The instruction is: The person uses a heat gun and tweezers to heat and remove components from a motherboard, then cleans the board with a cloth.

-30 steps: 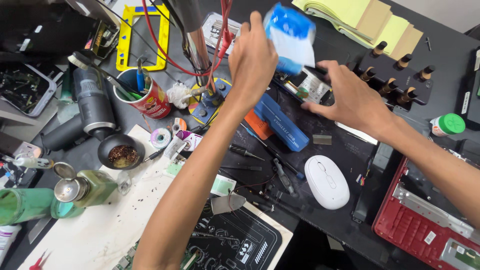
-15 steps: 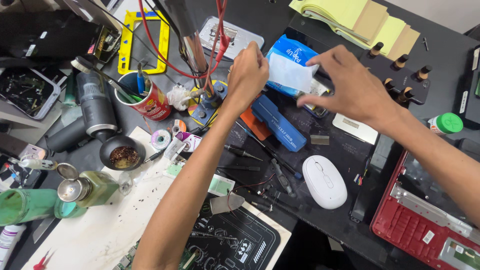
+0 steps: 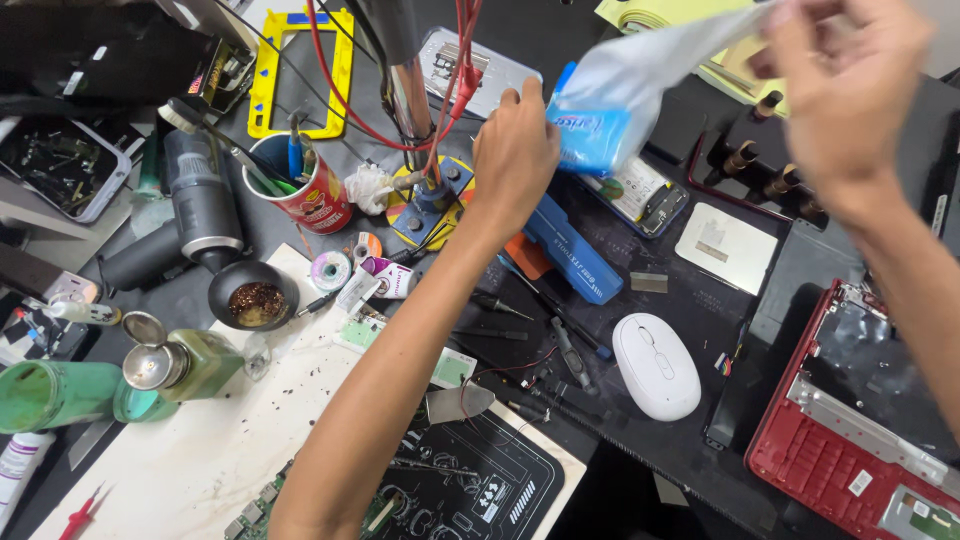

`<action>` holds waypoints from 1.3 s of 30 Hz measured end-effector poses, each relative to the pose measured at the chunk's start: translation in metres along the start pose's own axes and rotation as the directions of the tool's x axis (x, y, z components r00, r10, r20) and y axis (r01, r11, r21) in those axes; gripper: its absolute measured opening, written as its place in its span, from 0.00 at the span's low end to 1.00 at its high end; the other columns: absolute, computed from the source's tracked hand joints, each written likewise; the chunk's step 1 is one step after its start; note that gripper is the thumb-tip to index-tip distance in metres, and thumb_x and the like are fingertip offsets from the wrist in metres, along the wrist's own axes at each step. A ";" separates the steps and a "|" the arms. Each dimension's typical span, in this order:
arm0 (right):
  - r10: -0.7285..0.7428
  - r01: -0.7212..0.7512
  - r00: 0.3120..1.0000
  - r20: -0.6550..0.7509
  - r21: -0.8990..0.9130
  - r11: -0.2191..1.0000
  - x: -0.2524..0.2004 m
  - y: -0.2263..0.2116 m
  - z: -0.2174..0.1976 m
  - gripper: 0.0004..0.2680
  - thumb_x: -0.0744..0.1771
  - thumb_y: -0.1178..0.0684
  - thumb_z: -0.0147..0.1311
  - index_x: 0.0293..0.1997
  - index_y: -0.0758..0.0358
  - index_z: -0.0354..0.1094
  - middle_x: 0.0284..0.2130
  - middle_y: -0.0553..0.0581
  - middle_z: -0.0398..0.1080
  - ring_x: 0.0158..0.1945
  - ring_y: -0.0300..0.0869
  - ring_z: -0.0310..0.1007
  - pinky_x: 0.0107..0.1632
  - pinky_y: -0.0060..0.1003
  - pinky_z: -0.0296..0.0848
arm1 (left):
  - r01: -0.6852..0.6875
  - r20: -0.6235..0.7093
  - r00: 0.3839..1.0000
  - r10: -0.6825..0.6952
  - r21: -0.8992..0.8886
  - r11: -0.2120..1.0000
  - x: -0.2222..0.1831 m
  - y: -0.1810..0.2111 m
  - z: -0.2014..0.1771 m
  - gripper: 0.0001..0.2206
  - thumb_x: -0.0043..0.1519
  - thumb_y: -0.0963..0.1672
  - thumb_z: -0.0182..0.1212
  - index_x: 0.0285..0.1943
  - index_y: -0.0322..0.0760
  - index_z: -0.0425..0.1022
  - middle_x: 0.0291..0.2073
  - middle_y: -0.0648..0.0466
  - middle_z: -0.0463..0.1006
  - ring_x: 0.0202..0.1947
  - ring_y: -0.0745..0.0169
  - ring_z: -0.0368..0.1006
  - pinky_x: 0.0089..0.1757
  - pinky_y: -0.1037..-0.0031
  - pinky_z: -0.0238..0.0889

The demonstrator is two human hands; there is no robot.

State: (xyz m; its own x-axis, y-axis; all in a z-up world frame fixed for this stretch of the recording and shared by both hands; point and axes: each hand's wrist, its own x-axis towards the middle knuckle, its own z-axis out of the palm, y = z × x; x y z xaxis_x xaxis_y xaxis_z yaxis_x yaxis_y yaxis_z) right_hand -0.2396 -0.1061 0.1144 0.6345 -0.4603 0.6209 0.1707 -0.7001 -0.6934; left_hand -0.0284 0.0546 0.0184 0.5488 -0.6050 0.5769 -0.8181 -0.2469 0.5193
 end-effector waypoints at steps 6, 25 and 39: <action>0.109 -0.060 0.977 -0.184 0.253 0.966 -0.003 -0.013 -0.005 0.04 0.76 0.60 0.53 0.46 0.66 0.69 0.40 0.54 0.74 0.44 0.37 0.79 0.51 0.32 0.82 | -0.031 -0.016 0.999 0.032 0.087 0.996 0.005 0.020 0.009 0.12 0.54 0.38 0.62 0.46 0.28 0.69 0.35 0.37 0.77 0.34 0.35 0.78 0.38 0.53 0.72; 0.165 -0.212 0.976 0.142 0.451 0.867 -0.015 -0.084 0.003 0.04 0.74 0.59 0.51 0.51 0.65 0.60 0.40 0.55 0.70 0.40 0.33 0.70 0.44 0.26 0.71 | -0.030 0.282 0.959 0.022 0.023 0.999 -0.016 0.025 0.024 0.35 0.47 0.46 0.72 0.67 0.43 0.62 0.51 0.40 0.65 0.51 0.33 0.67 0.49 0.45 0.62; 0.109 -0.471 0.826 0.553 0.570 0.673 -0.027 -0.182 0.082 0.04 0.75 0.56 0.49 0.52 0.64 0.62 0.46 0.55 0.71 0.48 0.40 0.74 0.51 0.41 0.78 | 0.400 0.505 0.845 0.177 -0.815 0.419 -0.140 0.017 -0.198 0.29 0.63 0.40 0.59 0.76 0.34 0.59 0.68 0.52 0.69 0.68 0.64 0.64 0.66 0.66 0.57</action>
State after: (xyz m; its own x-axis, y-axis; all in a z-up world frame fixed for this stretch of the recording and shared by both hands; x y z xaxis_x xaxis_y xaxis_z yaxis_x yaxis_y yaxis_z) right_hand -0.2258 0.0790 0.1942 0.9598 -0.1545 0.2345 0.2457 0.0573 -0.9677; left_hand -0.0853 0.2846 0.0718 0.2321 -0.9371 0.2606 0.0163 0.2716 0.9623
